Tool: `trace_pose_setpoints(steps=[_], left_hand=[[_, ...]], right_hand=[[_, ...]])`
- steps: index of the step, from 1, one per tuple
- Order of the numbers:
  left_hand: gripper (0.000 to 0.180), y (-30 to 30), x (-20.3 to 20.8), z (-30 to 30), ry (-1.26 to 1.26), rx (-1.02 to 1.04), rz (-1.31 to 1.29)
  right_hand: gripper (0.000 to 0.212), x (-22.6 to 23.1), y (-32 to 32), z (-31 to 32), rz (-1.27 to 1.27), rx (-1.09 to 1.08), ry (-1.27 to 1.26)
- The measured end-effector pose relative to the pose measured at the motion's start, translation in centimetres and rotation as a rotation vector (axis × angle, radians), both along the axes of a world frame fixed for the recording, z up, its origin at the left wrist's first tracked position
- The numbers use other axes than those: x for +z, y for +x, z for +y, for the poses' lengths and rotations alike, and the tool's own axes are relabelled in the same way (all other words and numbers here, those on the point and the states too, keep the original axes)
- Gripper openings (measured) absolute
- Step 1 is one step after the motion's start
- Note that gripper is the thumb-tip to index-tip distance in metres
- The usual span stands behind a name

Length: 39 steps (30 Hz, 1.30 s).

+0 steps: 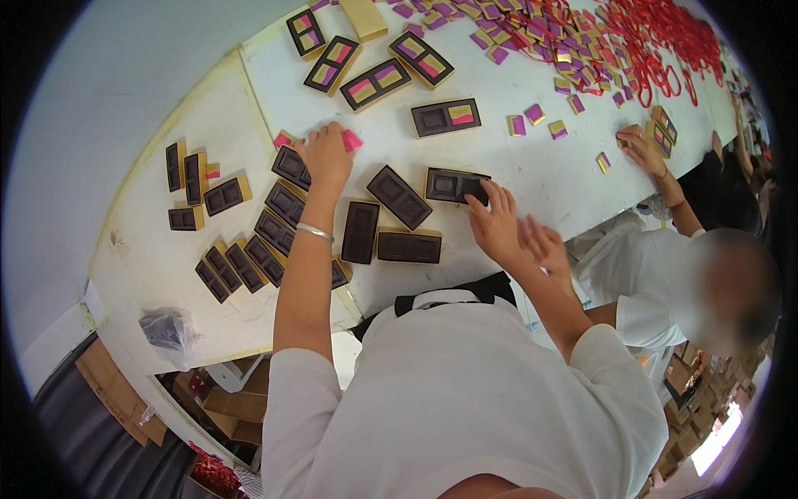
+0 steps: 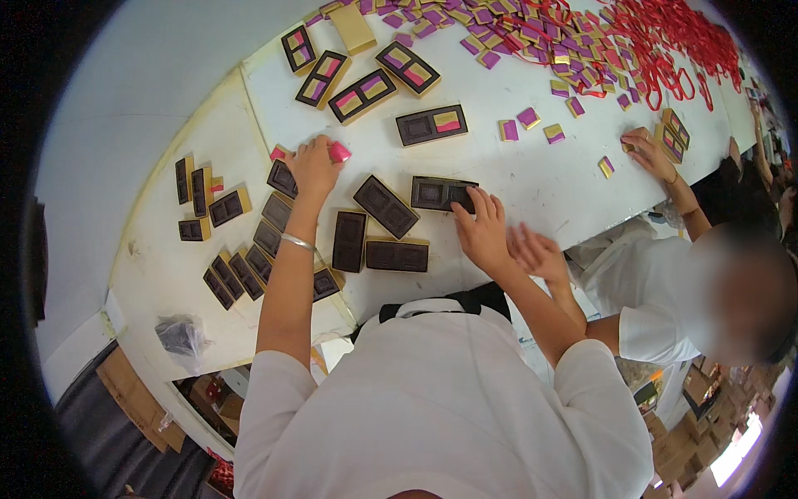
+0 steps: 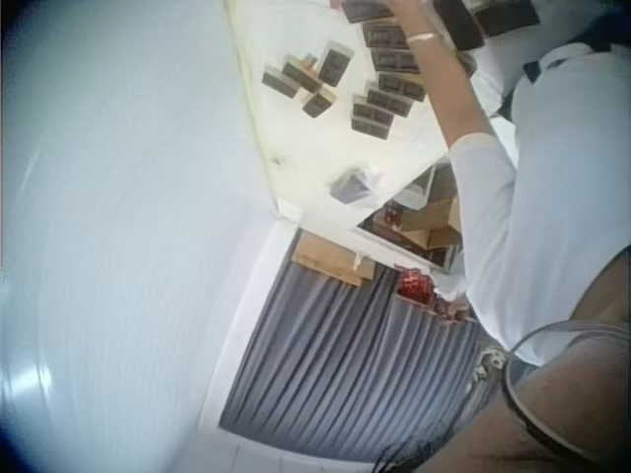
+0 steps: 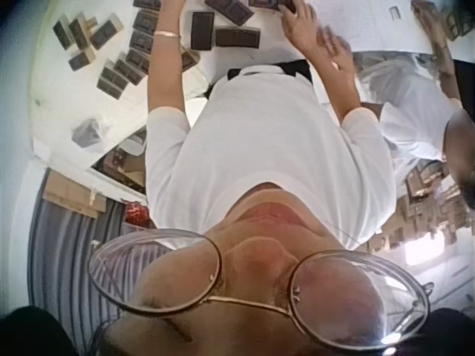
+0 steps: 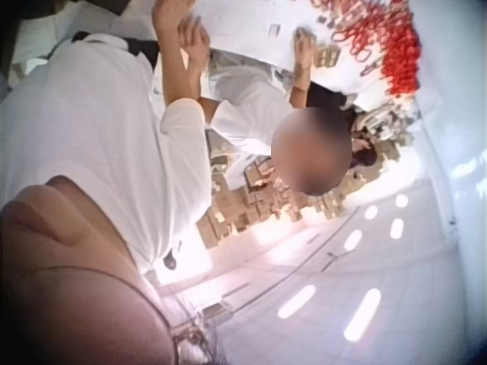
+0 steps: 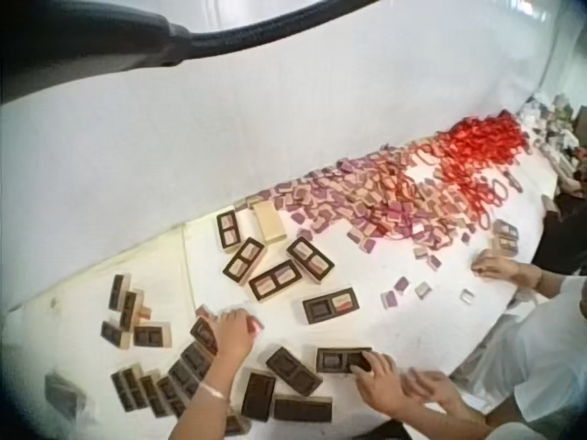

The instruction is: The person assembles small rectangular boxes by inserting dark inserts into yellow frames, then places colorful paper pieces inside. They handle the boxes one at a time, arranging them on a white table alongside other workers.

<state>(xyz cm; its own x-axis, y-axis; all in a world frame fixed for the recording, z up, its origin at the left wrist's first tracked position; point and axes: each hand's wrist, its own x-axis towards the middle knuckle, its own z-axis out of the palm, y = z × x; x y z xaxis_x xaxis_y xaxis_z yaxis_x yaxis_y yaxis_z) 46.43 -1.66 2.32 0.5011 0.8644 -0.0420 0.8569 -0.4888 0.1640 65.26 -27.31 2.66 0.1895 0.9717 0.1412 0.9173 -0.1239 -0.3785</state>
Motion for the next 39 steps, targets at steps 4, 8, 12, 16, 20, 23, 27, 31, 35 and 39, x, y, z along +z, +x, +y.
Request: trace_pose_setpoints(steps=[4, 8, 12, 16, 20, 23, 27, 31, 35, 39], left_hand=[[0.027, 1.7, 0.2, -1.6, -0.308, 0.005, -0.166], [0.017, 4.1, 0.6, -5.9, -0.709, 0.164, -0.812], [0.013, 6.2, 4.0, -12.0, -1.384, 0.265, -1.212], [0.028, 6.4, 4.0, -11.1, -1.237, 0.231, -1.054], [0.064, 4.1, 2.1, -1.7, -0.196, 0.088, -0.758], [0.098, 2.8, 2.3, 4.4, -0.106, 0.107, -0.188], [0.110, 3.7, 1.2, 8.1, -0.272, 0.017, 0.072], [0.100, 6.8, -0.6, 8.8, -0.233, -0.212, -0.066], [0.097, 13.3, -1.5, 4.8, -0.165, -0.296, -0.158], [0.094, 19.4, -2.0, -0.1, -0.215, -0.393, -0.294]], right_hand=[[0.033, 1.2, -0.4, 0.1, 0.250, -0.064, 0.069], [0.041, 3.8, -0.3, 3.1, 0.584, -0.157, 0.167], [0.047, 4.7, 0.5, 5.0, 0.628, 0.064, 0.170], [0.048, 4.5, 2.2, 3.9, 0.579, 0.081, 0.129], [0.044, 4.2, 5.3, 3.7, 0.587, -0.116, 0.122], [0.043, 3.0, 7.8, 5.9, 0.516, -0.143, 0.192], [0.044, 2.7, 8.4, 12.1, 0.500, -0.117, 0.275], [0.044, -0.2, 9.7, 18.8, 0.333, -0.070, 0.361], [0.043, -2.2, 12.8, 20.2, 0.341, -0.119, 0.252], [0.045, -3.5, 17.1, 15.4, 0.338, -0.228, 0.189]])
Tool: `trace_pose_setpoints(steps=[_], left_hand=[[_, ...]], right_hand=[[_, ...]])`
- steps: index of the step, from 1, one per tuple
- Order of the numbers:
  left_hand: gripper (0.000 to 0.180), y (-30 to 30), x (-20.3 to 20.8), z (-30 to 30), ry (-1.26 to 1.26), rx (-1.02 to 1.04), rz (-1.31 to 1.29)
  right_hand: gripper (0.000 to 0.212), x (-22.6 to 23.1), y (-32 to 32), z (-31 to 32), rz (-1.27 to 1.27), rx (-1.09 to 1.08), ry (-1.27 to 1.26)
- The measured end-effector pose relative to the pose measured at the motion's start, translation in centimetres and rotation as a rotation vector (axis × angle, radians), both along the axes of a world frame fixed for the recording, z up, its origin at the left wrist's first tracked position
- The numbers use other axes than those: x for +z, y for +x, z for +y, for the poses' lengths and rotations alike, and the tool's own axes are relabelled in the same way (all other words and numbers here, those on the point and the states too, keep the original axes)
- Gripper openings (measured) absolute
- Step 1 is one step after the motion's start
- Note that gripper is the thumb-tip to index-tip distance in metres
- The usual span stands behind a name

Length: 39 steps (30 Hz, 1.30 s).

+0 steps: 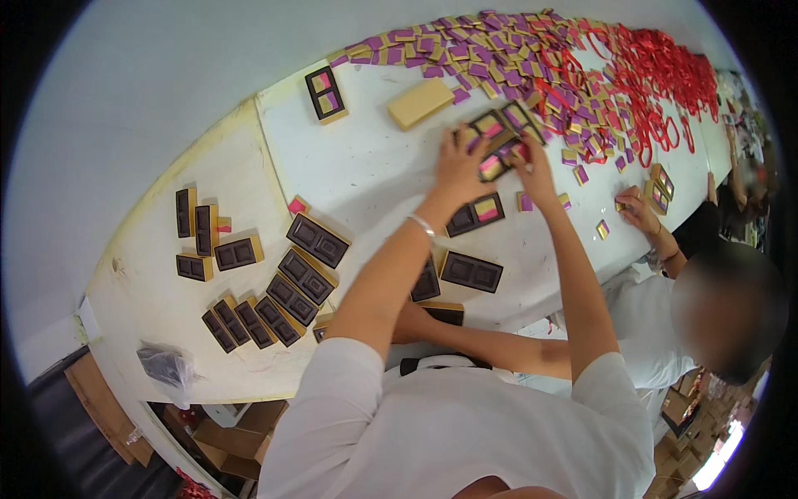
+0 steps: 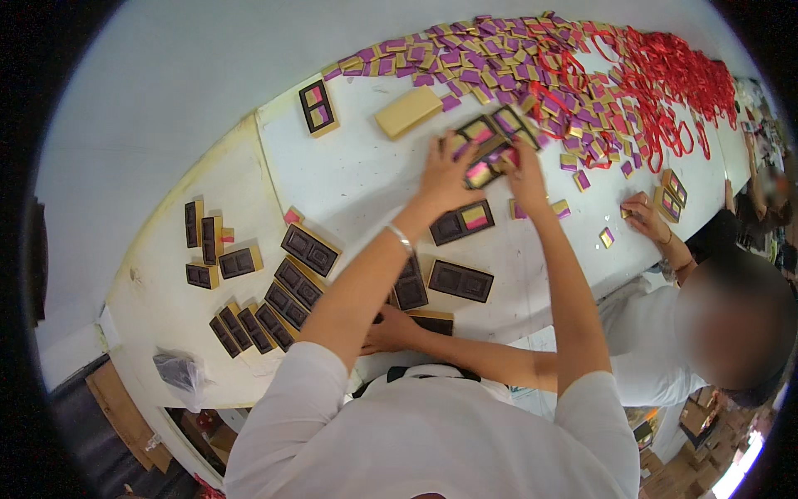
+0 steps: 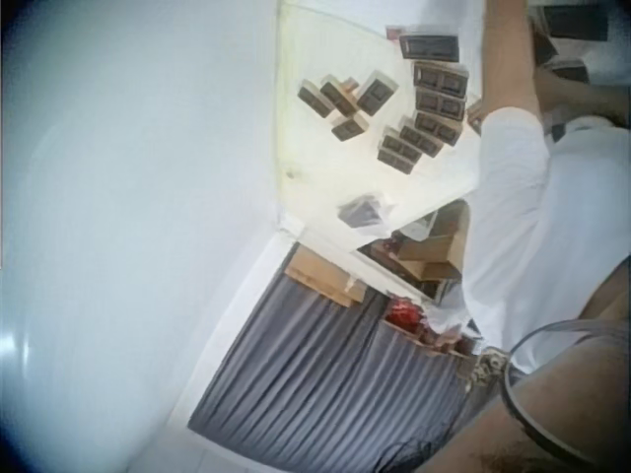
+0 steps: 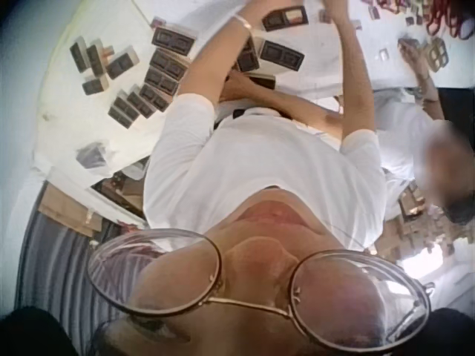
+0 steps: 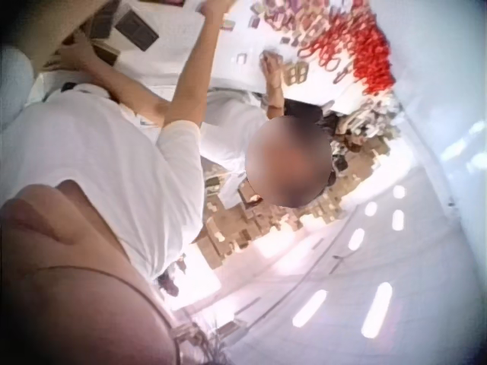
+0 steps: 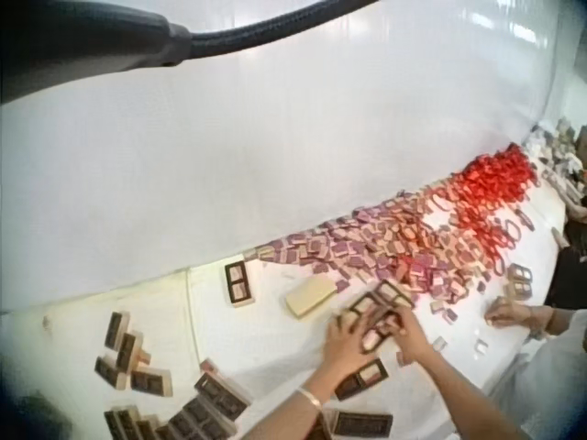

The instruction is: The person assembles small rectangular boxes by inserting dark inserts into yellow frames, then places colorful paper pieces inside. They handle the boxes one at a time, arranging them on a white table alongside other workers.

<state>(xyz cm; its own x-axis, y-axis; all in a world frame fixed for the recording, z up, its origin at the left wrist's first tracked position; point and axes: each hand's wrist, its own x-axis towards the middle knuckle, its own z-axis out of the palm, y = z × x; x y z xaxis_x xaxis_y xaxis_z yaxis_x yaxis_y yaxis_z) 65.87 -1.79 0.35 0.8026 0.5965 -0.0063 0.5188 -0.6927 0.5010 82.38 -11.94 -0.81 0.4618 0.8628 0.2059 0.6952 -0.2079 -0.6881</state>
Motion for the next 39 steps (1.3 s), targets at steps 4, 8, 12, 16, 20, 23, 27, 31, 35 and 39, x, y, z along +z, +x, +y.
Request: trace_pose_setpoints(steps=[4, 8, 12, 16, 20, 23, 27, 31, 35, 39], left_hand=[[0.090, 4.1, 1.1, -3.3, -0.075, -0.100, -0.026], [0.074, 3.1, 2.0, 0.8, 0.066, 0.042, -0.130], [0.059, -2.8, -0.8, 8.1, 0.296, 0.144, -0.025], [0.045, -2.4, 1.2, 9.0, -0.872, 0.368, -0.586], [0.038, 1.5, 1.1, 8.3, -1.966, 0.278, -1.173], [0.041, 4.5, 2.4, 8.2, -1.392, 0.445, -0.978], [0.058, 0.5, 1.1, 11.3, 0.048, 0.581, -0.647], [0.072, -10.2, 0.4, 15.3, 0.321, 0.742, 0.233], [0.062, -13.0, -3.8, 15.0, 0.082, 0.570, 0.158], [0.066, -5.5, -1.9, 8.1, 0.084, 0.269, 0.125]], right_hand=[[0.047, 0.9, 4.5, -4.5, -0.131, -0.059, -0.135], [0.045, 2.8, 5.6, -5.3, -0.077, -0.150, -0.084], [0.043, 5.2, 2.9, -3.2, -0.056, -0.130, 0.008], [0.042, 7.4, -0.4, -1.8, 0.018, -0.115, 0.073], [0.040, 8.2, -2.7, -1.6, 0.211, -0.177, 0.186], [0.040, 8.0, -4.5, -3.0, 0.229, -0.208, 0.226], [0.041, 8.9, -8.7, -6.7, 0.070, -0.091, 0.061], [0.041, 8.6, -12.0, -10.3, 0.222, -0.066, -0.019], [0.043, 8.0, -16.3, -11.0, 0.358, 0.048, -0.090], [0.045, 8.5, -19.0, -10.8, 0.392, 0.169, -0.065]])
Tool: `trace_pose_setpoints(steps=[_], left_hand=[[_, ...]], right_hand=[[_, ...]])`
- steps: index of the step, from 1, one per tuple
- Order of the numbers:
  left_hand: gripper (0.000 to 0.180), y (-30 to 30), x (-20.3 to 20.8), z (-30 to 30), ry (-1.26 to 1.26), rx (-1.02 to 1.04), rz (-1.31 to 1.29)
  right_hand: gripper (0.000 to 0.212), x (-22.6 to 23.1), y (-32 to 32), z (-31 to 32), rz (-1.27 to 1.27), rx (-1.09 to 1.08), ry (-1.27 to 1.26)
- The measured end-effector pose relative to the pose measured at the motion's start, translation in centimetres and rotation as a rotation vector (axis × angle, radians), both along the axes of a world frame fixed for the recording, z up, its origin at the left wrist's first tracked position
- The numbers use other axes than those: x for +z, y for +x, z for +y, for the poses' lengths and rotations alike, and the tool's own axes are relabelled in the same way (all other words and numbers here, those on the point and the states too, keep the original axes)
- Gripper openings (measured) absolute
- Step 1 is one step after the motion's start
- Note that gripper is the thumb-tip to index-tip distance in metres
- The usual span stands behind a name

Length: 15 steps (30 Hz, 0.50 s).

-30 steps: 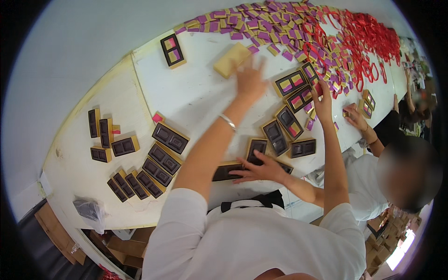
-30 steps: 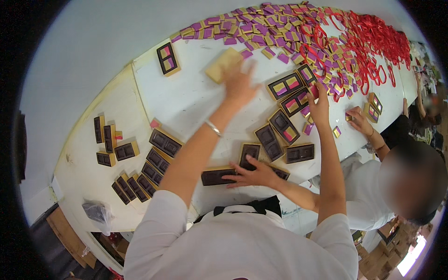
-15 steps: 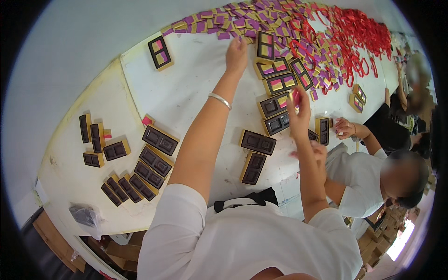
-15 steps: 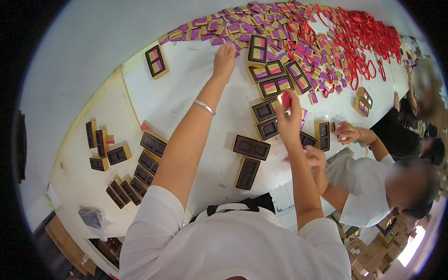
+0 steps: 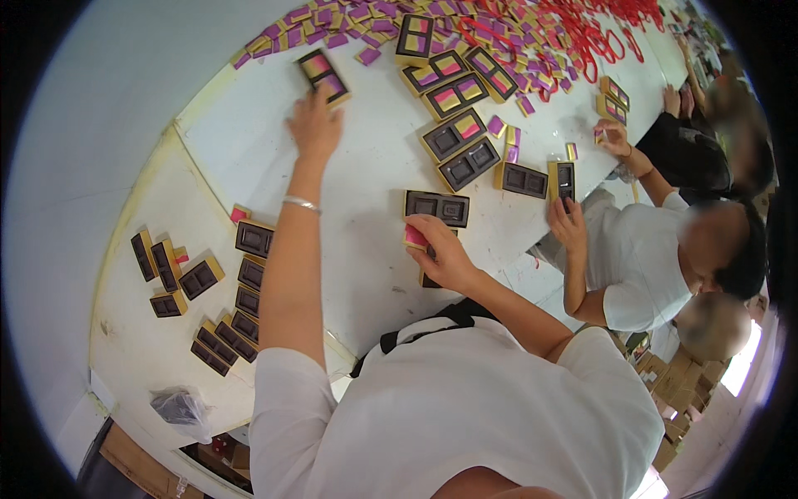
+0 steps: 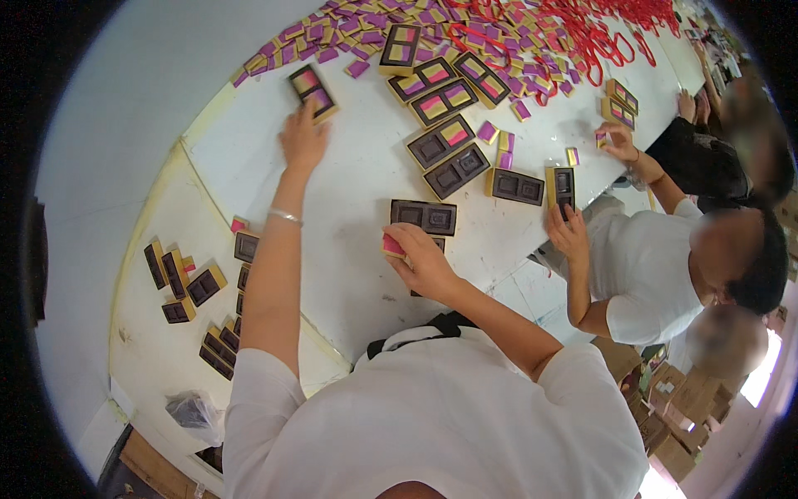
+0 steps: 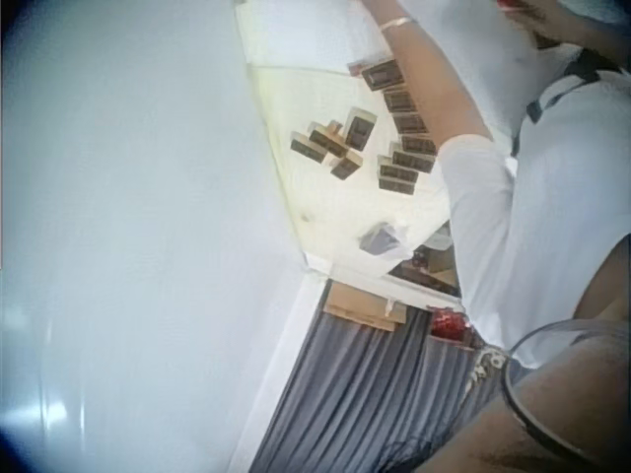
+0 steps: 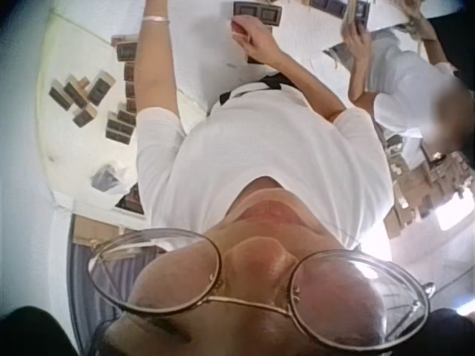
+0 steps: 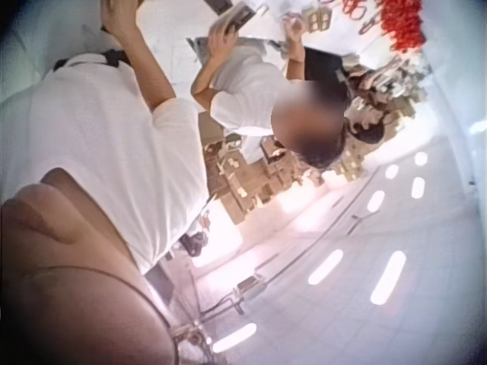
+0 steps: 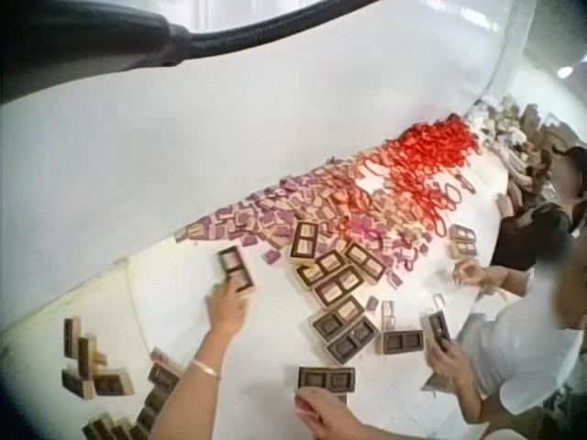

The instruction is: The person assembles small rectangular boxes by inserting dark inserts into yellow frames, then places colorful paper pieces inside. They handle the boxes one at a time, arranging them on a white table alongside other workers.

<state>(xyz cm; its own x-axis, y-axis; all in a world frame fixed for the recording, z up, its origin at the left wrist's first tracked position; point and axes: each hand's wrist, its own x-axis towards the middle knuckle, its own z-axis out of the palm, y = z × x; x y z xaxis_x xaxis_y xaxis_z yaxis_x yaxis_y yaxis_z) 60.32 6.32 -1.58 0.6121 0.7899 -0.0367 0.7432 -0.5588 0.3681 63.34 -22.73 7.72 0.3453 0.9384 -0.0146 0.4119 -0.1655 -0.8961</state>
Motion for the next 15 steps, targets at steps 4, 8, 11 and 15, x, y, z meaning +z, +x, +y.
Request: trace_pose_setpoints(steps=[4, 8, 11, 15], left_hand=[[0.077, 2.6, 1.6, -6.3, -0.129, -0.030, -0.361], [0.076, -1.2, 4.7, -17.8, -0.140, -0.285, -0.187], [0.076, -3.9, 4.3, -22.8, -0.147, -0.351, -0.093], [0.077, -6.2, 4.2, -23.7, -0.157, -0.326, -0.056]], right_hand=[[0.042, -1.0, 1.5, -2.1, -0.171, -0.110, 0.067], [0.043, -0.6, 5.6, -3.8, -0.018, -0.357, 0.036], [0.043, -0.5, 6.4, -3.4, 0.027, -0.373, 0.103], [0.042, -2.6, 7.8, -3.4, -0.080, -0.317, 0.057]])
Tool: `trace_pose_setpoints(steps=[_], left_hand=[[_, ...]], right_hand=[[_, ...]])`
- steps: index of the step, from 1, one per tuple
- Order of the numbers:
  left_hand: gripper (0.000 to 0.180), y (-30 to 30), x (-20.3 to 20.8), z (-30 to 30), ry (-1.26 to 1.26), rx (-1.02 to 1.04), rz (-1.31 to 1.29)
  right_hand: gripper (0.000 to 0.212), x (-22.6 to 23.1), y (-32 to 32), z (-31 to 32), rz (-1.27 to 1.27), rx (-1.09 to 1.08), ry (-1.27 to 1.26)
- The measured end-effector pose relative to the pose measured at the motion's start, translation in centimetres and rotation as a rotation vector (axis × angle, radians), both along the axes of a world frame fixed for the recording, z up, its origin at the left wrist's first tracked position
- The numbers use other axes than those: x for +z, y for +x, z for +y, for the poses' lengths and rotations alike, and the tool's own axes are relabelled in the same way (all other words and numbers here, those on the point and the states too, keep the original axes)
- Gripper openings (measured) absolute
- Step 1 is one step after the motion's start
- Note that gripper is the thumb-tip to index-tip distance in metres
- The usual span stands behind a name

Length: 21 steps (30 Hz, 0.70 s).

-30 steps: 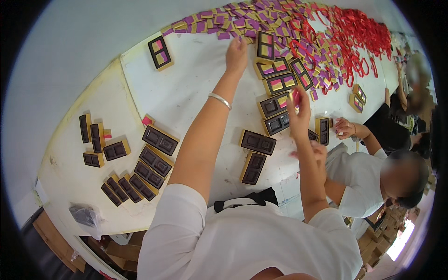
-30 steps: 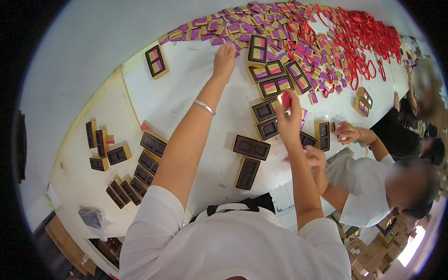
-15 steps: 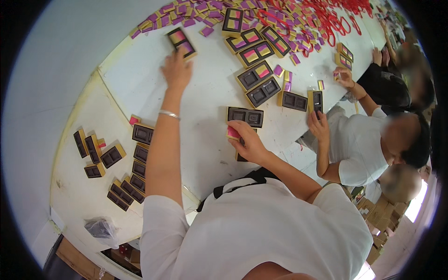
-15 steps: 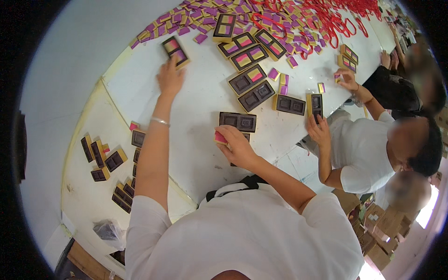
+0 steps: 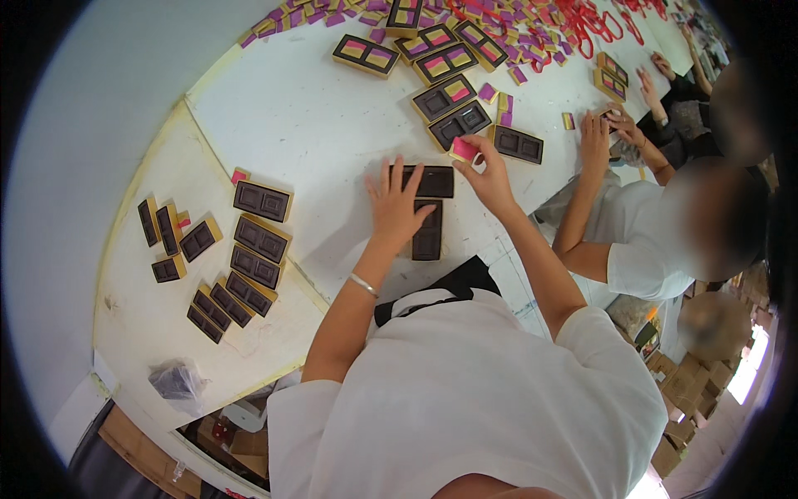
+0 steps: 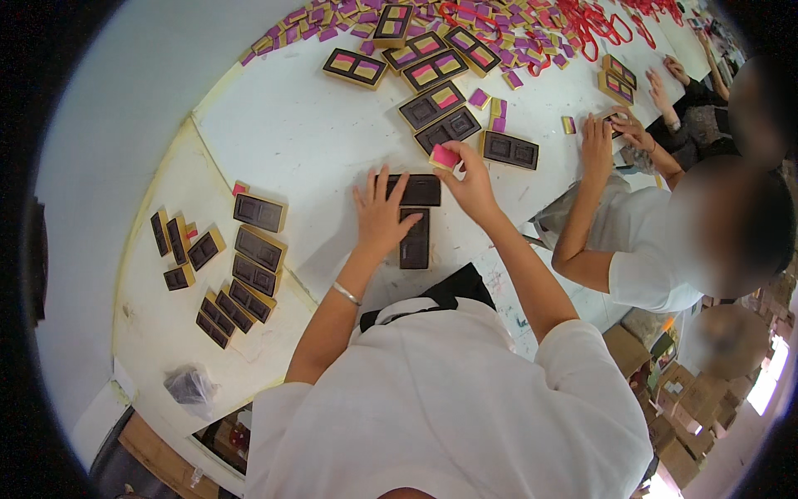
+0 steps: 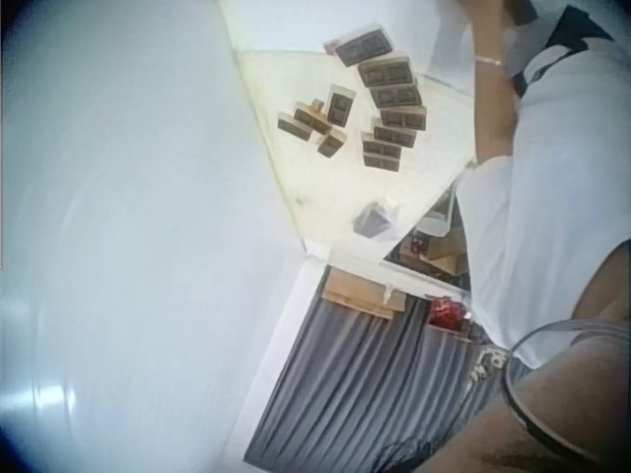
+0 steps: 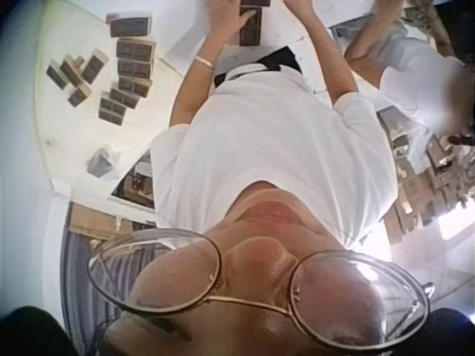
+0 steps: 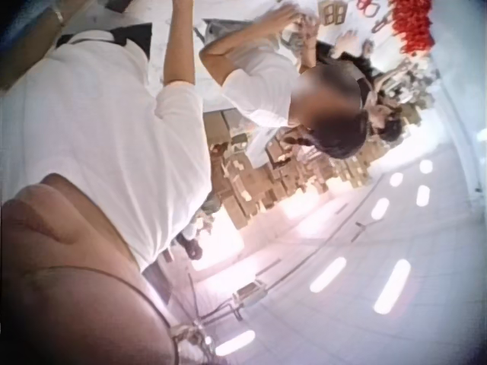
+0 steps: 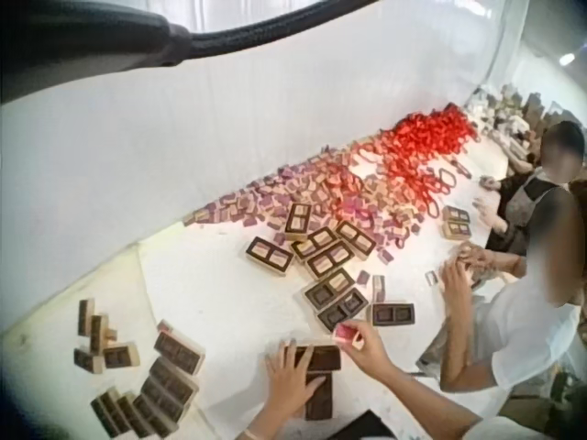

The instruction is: The person assembles small rectangular boxes by inserting dark inserts into yellow frames, then places colorful paper pieces inside. They handle the boxes one at a time, arranging them on a white table alongside other workers.

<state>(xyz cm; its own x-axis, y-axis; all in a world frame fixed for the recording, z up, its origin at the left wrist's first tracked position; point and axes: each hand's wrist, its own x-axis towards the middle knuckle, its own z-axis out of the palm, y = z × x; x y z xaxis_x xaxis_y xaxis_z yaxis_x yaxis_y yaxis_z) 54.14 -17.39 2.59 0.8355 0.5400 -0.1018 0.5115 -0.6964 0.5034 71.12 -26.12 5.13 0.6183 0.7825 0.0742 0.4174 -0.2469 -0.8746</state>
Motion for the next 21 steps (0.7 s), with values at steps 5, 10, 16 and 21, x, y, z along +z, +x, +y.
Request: trace_pose_setpoints(steps=[5, 10, 16, 21], left_hand=[[0.073, -4.0, 0.5, 2.1, 0.041, 0.036, 0.125], [0.062, -3.3, 2.2, 1.4, 0.054, 0.143, -0.042], [0.056, 1.0, 1.5, -0.5, 0.063, 0.109, -0.115], [0.059, 4.8, 1.7, -0.3, 0.039, -0.006, -0.121]], right_hand=[[0.019, -2.4, 6.5, 0.9, 0.054, -0.071, -0.036], [0.016, -3.6, 7.8, 1.7, 0.492, -0.219, -0.026], [0.029, -3.2, 5.8, 4.1, 0.601, -0.449, 0.147], [0.019, -5.9, 6.4, 4.2, 0.150, -0.476, -0.020]])
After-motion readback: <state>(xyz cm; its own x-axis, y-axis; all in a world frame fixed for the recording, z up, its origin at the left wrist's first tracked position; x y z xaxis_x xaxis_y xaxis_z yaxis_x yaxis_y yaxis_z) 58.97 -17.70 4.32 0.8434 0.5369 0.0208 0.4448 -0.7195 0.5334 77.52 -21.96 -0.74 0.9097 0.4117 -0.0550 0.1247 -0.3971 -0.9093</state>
